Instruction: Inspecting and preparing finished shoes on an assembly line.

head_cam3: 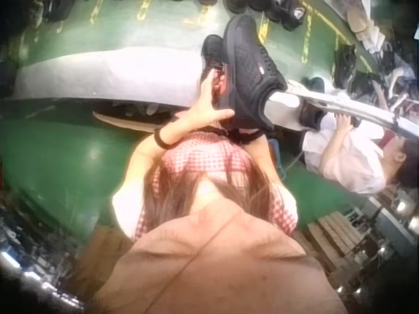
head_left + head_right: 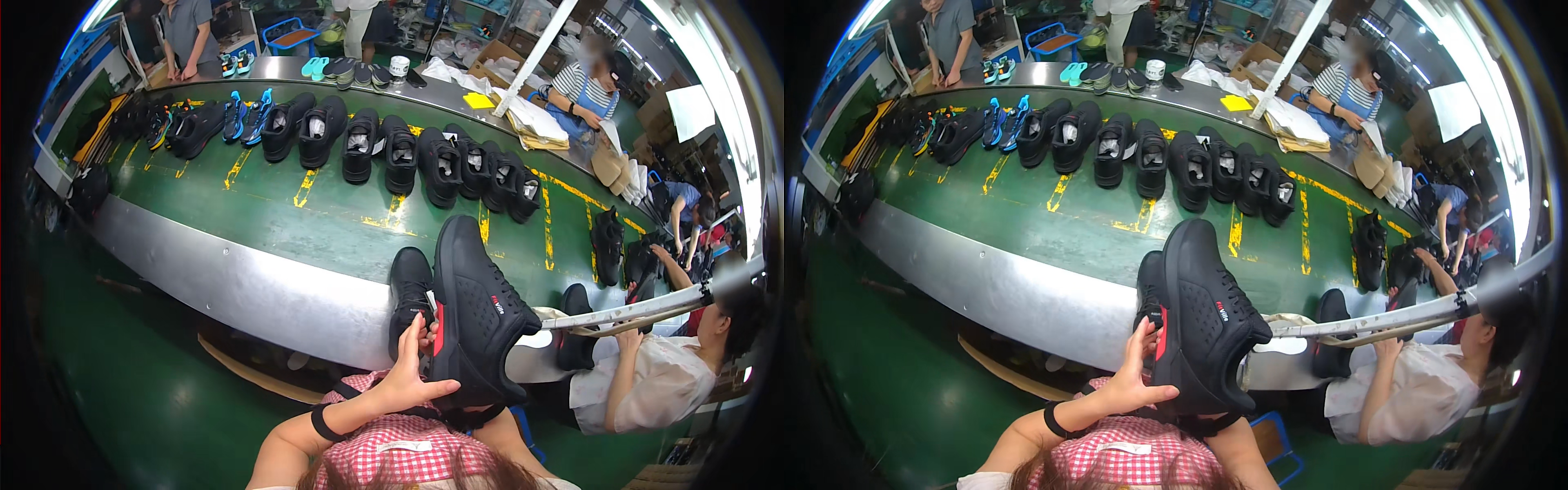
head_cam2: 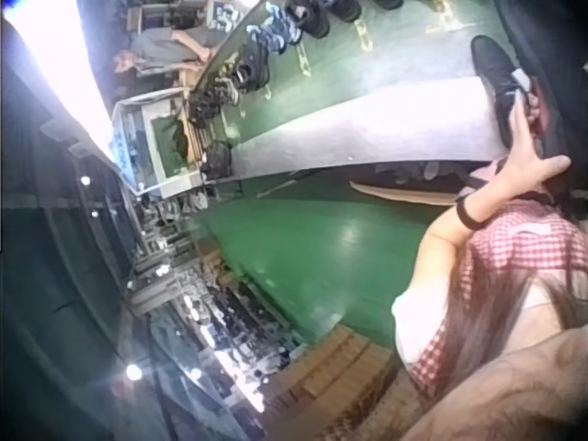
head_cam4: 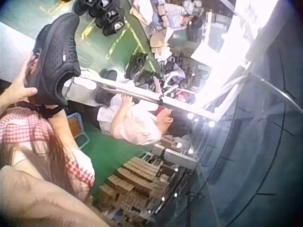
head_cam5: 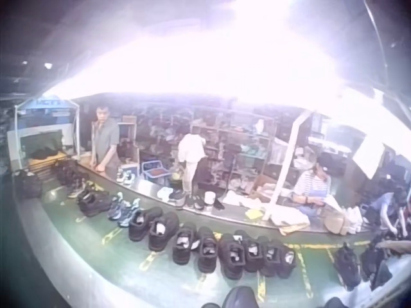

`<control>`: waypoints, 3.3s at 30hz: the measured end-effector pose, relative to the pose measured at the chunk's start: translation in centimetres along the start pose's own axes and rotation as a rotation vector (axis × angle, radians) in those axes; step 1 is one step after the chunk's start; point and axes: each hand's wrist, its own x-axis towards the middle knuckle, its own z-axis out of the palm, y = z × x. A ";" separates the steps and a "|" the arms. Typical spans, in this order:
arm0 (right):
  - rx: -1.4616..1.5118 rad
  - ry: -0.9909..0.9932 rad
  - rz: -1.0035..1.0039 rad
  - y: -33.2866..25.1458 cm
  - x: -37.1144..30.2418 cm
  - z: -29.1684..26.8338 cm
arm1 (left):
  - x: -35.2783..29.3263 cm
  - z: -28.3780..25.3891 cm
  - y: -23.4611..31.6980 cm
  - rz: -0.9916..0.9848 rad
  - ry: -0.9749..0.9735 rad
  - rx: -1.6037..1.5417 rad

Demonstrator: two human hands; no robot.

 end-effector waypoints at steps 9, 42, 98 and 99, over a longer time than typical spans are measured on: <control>0.719 -0.312 0.232 7.2 6.0 -3.2 | -0.3 -6.5 -0.2 -0.200 -0.063 -0.575; -1.650 -0.393 -0.109 5.7 12.6 -1.5 | 9.2 -23.3 -9.4 0.102 -0.032 1.336; -1.193 -0.238 0.331 8.7 17.6 0.1 | 13.9 -24.7 -11.6 -0.474 -0.220 0.731; -1.192 -0.212 0.342 8.8 17.6 0.2 | 13.8 -24.9 -11.7 -0.469 -0.217 0.728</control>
